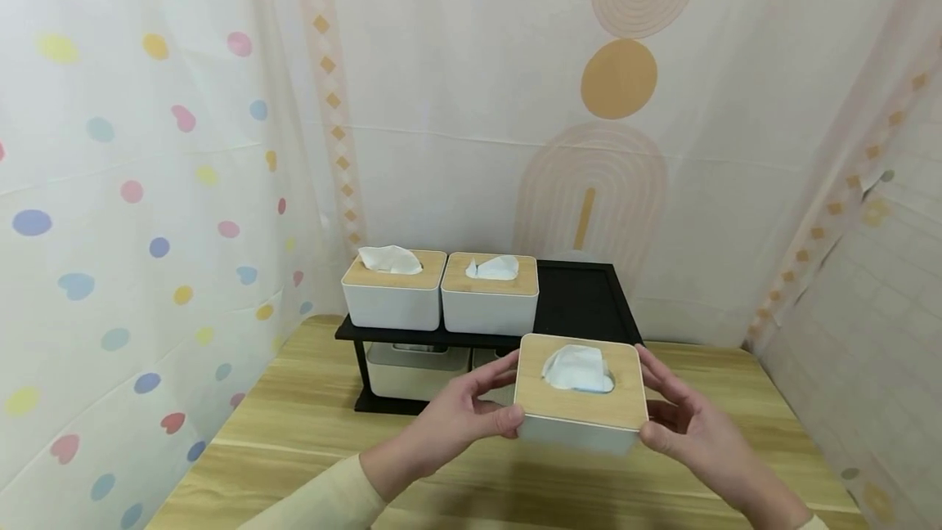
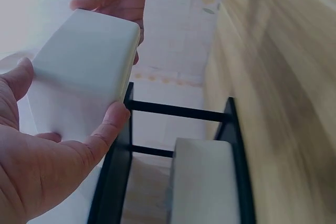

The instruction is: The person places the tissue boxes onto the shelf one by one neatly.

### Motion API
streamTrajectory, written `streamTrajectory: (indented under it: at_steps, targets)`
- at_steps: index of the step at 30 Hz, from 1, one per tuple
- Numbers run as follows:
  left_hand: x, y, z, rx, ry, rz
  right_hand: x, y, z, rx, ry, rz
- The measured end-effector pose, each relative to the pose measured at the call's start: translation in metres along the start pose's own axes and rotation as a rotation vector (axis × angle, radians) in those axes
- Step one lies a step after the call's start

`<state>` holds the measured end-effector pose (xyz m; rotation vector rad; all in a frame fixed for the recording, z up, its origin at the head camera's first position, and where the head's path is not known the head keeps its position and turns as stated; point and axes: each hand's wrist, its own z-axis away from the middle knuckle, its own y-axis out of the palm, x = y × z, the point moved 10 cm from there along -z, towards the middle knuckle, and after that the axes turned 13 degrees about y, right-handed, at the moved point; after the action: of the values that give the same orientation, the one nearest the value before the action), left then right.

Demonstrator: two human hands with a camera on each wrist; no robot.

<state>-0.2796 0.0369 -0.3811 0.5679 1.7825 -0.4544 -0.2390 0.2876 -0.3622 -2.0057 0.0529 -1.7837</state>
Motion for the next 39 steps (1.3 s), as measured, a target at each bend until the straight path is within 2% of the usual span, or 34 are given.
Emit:
streamTrajectory:
  at_steps: [4, 9, 15, 20, 26, 30, 35, 39]
  targets:
    - [-0.008, 0.003, -0.010, -0.005, 0.022, -0.019, -0.003, -0.014, -0.001, -0.043, 0.045, 0.041]
    - [-0.013, 0.007, -0.023, -0.019, 0.037, -0.034, 0.001, -0.027, -0.001, -0.071, 0.028, 0.069]
    - [-0.013, 0.007, -0.036, -0.059, 0.037, -0.047, 0.005, -0.038, -0.004, -0.132, 0.010, 0.146]
    - [-0.009, 0.007, -0.045, -0.102, 0.044, -0.022, 0.006, -0.042, -0.010, -0.136, 0.001, 0.126]
    - [-0.006, 0.003, -0.051, -0.144, 0.066, -0.031, 0.008, -0.041, -0.018, -0.120, 0.002, 0.096]
    - [-0.004, 0.002, -0.055, -0.160, 0.052, -0.044, 0.010, -0.042, -0.021, -0.119, 0.011, 0.090]
    - [-0.004, -0.002, -0.059, -0.228, 0.046, -0.071, 0.008, -0.045, -0.025, -0.143, 0.059, 0.135]
    - [-0.004, -0.002, -0.062, -0.257, 0.039, -0.084, 0.007, -0.047, -0.031, -0.143, 0.074, 0.104]
